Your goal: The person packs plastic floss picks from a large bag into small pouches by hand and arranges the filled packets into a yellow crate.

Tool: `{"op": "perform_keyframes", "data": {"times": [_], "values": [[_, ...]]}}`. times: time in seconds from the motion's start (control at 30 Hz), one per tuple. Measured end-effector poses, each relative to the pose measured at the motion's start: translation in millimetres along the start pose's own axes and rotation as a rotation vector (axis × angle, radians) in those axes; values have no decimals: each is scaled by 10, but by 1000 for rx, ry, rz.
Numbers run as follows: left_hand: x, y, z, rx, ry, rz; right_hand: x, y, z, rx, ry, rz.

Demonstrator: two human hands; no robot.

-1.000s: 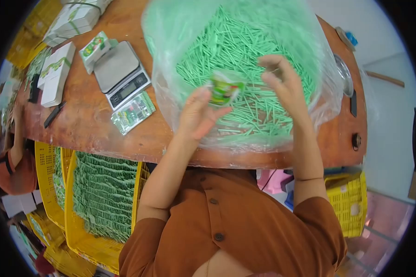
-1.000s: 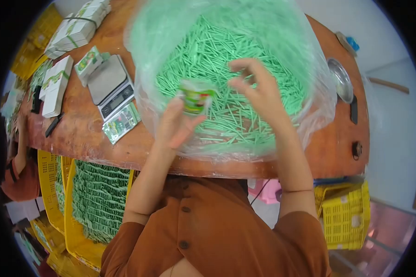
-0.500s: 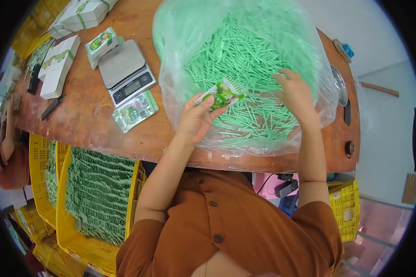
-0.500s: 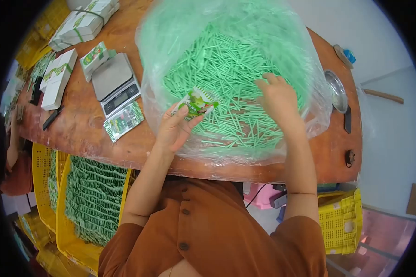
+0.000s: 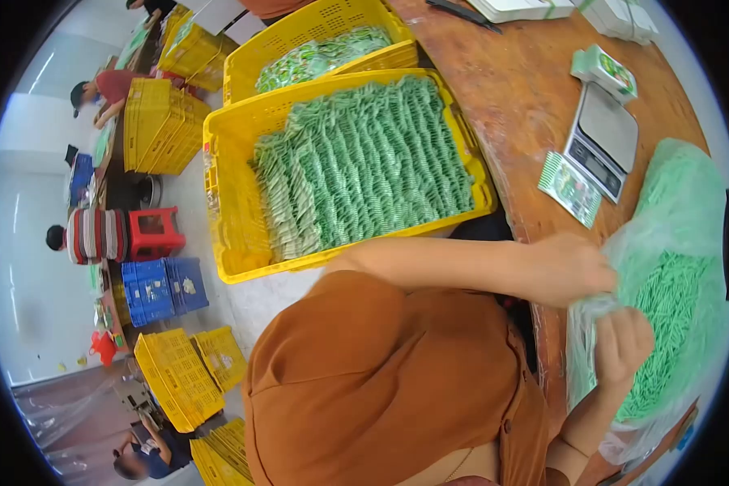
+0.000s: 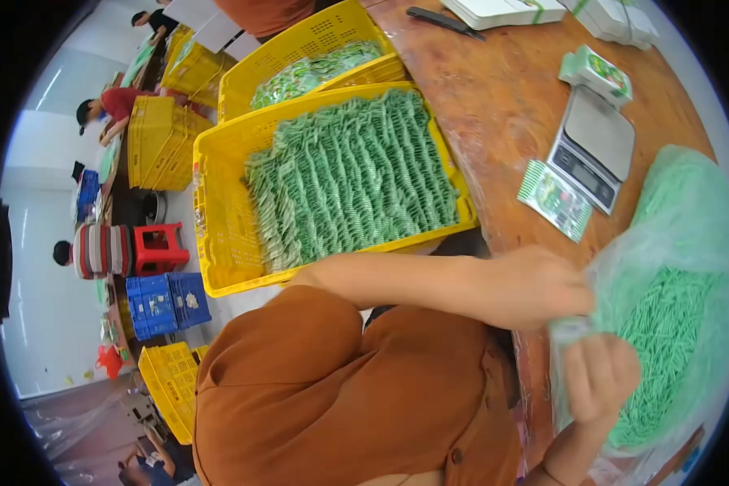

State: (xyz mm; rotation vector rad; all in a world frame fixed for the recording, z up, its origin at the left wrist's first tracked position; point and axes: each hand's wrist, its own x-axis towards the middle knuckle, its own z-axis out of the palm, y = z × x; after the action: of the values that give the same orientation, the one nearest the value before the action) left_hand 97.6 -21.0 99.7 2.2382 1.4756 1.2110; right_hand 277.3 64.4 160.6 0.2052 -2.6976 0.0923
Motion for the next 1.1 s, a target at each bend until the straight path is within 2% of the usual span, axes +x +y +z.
{"op": "perform_keyframes", "data": {"times": [0.03,0.07,0.1,0.13,0.2,0.23,0.27,0.3,0.33,0.37,0.4,0.43,0.47,0.5,0.53,0.57,0.6,0.63,0.67,0.73,0.77,0.83,0.87,0.9,0.93,0.97,1.03,1.07,1.1], "values": [[-275,-97,-227,78,25,-16,31,-6,48,7,3,-14],[-569,-205,-481,130,225,-138,-7,-33,103,80,105,76],[-951,-277,-925,367,133,-446,-69,-59,171,152,204,175],[-1439,-581,-1215,522,338,-577,-190,-35,276,213,286,318],[-2243,-780,-1883,870,629,-827,-293,-119,507,246,194,470],[-2868,-984,-1997,802,704,-918,-254,-375,659,92,105,502],[-3486,-1214,-2101,734,782,-1005,-178,-388,737,292,22,377],[-3475,-1147,-1916,511,737,-1165,-114,-379,819,506,-80,272],[-3702,-1288,-1839,331,734,-1275,-96,-421,837,484,39,203],[-3919,-1407,-1754,157,730,-1393,-217,-417,849,494,58,196],[-4140,-1499,-1671,0,719,-1513,-429,-362,566,442,-164,384],[-3483,-1154,-1451,40,838,-1555,-611,-264,315,432,-374,548],[-3746,-1277,-1487,134,796,-1571,-1000,-126,144,366,-136,826],[-3771,-1357,-1417,304,871,-1523,-1433,19,-25,300,122,1062],[-3819,-1400,-1371,486,957,-1464,-1739,202,-205,63,-36,1121],[-4025,-1518,-1461,488,954,-1452,-1978,307,-317,-169,-194,1164],[-4353,-1838,-1657,619,870,-1481,-2032,323,-260,-177,-201,1170],[-4307,-1850,-1685,763,791,-1497,-2235,326,-179,-152,-257,1162],[-4284,-1822,-1700,768,790,-1495,-2395,323,-126,-122,-315,1153],[-3493,-1364,-1659,689,917,-1499,-2440,221,-122,-191,-366,1107],[-3327,-1268,-1678,703,915,-1497,-2449,177,-105,-268,-411,1064],[-3001,-1114,-1690,769,896,-1286,-2412,175,-46,-329,-368,1021],[-2803,-1072,-1640,778,888,-1277,-2403,166,-7,-401,-332,980],[-2537,-1013,-1545,716,862,-1125,-2435,209,36,-391,-325,991],[-2278,-953,-1463,653,833,-972,-2471,308,82,-413,-385,1000],[-2031,-887,-1381,663,829,-958,-2494,359,113,-437,-442,1006],[-1575,-752,-1182,582,600,-681,-2523,398,105,-409,-450,962],[-1398,-681,-1102,589,609,-671,-2541,426,84,-383,-475,917],[-1237,-614,-1014,514,526,-534,-2569,488,22,-391,-464,915]]}}
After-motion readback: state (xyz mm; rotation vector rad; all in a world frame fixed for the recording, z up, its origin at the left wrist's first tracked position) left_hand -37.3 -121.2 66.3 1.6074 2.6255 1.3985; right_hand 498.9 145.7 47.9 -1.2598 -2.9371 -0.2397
